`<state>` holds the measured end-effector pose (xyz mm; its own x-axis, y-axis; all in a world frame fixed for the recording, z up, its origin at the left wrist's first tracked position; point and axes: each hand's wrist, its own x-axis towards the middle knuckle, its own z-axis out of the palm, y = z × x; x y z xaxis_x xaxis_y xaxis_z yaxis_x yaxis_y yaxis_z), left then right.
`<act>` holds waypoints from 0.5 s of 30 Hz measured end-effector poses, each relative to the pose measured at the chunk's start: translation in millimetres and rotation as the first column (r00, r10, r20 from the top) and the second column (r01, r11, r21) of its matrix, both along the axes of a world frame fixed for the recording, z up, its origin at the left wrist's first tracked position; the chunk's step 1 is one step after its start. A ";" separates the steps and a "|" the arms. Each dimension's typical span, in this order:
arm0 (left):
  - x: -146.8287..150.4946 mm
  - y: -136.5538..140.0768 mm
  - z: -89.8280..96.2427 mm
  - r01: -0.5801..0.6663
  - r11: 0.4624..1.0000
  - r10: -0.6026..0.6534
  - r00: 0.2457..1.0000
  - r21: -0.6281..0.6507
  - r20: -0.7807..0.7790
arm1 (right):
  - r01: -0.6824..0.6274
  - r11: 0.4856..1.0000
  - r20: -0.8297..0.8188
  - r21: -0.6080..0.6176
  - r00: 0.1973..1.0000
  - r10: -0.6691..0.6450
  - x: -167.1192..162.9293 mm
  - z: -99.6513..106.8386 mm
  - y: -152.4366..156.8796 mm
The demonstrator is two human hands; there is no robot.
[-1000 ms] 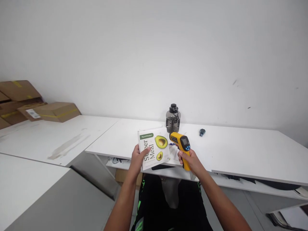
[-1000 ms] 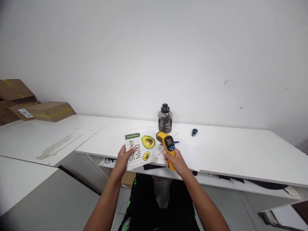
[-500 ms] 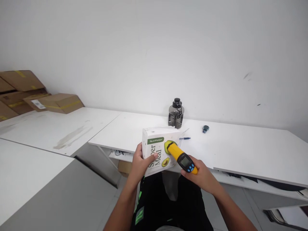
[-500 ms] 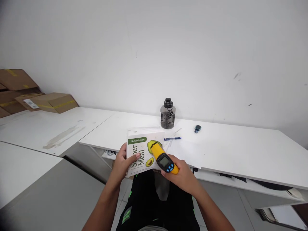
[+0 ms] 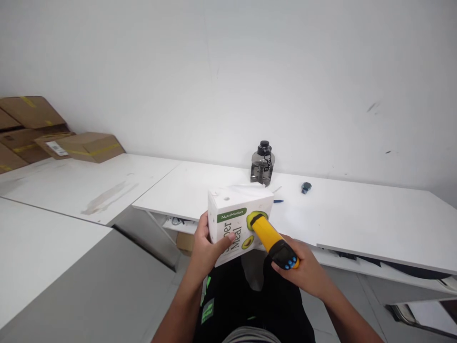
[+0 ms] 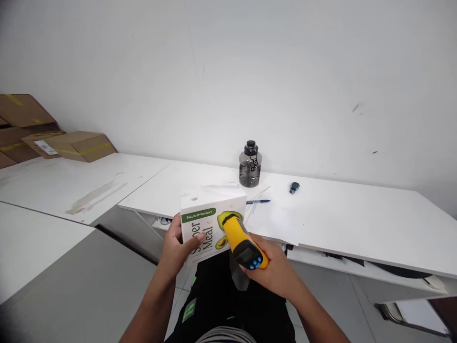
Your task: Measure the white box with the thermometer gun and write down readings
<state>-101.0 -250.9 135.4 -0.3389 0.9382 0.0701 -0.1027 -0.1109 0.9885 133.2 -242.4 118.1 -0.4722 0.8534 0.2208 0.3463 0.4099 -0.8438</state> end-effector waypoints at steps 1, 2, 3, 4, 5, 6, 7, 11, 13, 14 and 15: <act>1.3 -1.6 1.3 -0.009 1.000 0.009 1.000 0.004 -0.008 | -0.004 1.000 0.005 0.022 1.000 0.004 0.4 -0.7 -0.4; 2.1 -3.0 1.9 -0.012 1.000 0.013 1.000 0.009 -0.015 | -0.006 0.999 0.012 0.046 1.000 0.005 0.7 -1.2 -0.9; 2.4 -4.1 1.9 -0.014 1.000 0.014 1.000 0.013 -0.020 | -0.007 0.998 0.017 0.069 1.000 0.005 1.0 -1.5 -1.4; 2.1 -5.1 1.4 -0.015 1.000 0.015 1.000 0.016 -0.024 | -0.008 0.996 0.022 0.088 1.000 0.006 1.2 -1.5 -2.1; 1.4 -6.0 0.5 -0.017 1.000 0.017 0.999 0.019 -0.027 | -0.011 0.995 0.030 0.099 1.000 0.008 1.4 -1.2 -2.8; 0.4 -6.7 -0.9 -0.017 1.000 0.018 0.999 0.022 -0.029 | -0.014 0.995 0.040 0.102 0.999 0.010 1.6 -0.7 -3.8; -1.0 -7.4 -2.6 -0.014 1.000 0.014 0.999 0.024 -0.033 | -0.015 0.994 0.048 0.105 0.999 0.010 1.7 -0.1 -4.8; -7.9 -9.3 -12.2 0.015 0.999 -0.011 0.998 0.052 -0.068 | -0.005 0.986 0.086 0.167 0.996 -0.009 1.7 3.6 -9.5; -11.4 -9.9 -18.9 0.028 0.996 -0.021 0.996 0.087 -0.087 | 0.002 0.976 0.117 0.219 0.993 -0.028 0.9 5.9 -12.0; -13.1 -10.1 -22.7 0.032 0.993 -0.022 0.995 0.110 -0.093 | 0.003 0.969 0.130 0.247 0.991 -0.036 0.2 7.1 -13.3; -14.7 -10.3 -26.9 0.030 0.991 -0.018 0.995 0.132 -0.094 | 0.001 0.961 0.137 0.278 0.990 -0.040 -0.7 8.3 -14.6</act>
